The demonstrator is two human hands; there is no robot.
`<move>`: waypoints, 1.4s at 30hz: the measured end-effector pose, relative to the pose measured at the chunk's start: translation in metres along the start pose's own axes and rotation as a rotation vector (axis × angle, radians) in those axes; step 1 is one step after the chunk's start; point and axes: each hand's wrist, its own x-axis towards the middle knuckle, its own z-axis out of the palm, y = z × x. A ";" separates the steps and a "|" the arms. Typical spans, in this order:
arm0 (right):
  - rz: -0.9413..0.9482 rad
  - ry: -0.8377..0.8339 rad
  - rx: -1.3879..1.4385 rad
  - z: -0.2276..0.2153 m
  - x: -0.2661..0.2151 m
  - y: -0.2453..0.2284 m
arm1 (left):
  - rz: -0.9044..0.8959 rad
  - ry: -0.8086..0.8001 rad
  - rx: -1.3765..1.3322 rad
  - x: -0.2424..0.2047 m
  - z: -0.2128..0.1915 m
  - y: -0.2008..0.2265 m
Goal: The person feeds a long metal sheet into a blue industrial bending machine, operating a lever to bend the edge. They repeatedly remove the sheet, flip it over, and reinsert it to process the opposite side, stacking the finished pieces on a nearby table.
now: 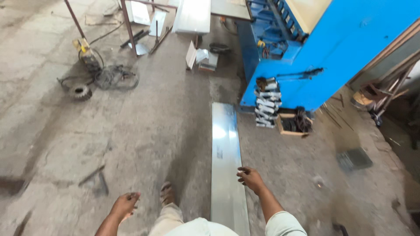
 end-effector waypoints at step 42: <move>-0.075 -0.185 0.454 -0.157 0.947 -0.631 | 0.598 0.287 -0.265 0.644 -0.044 1.023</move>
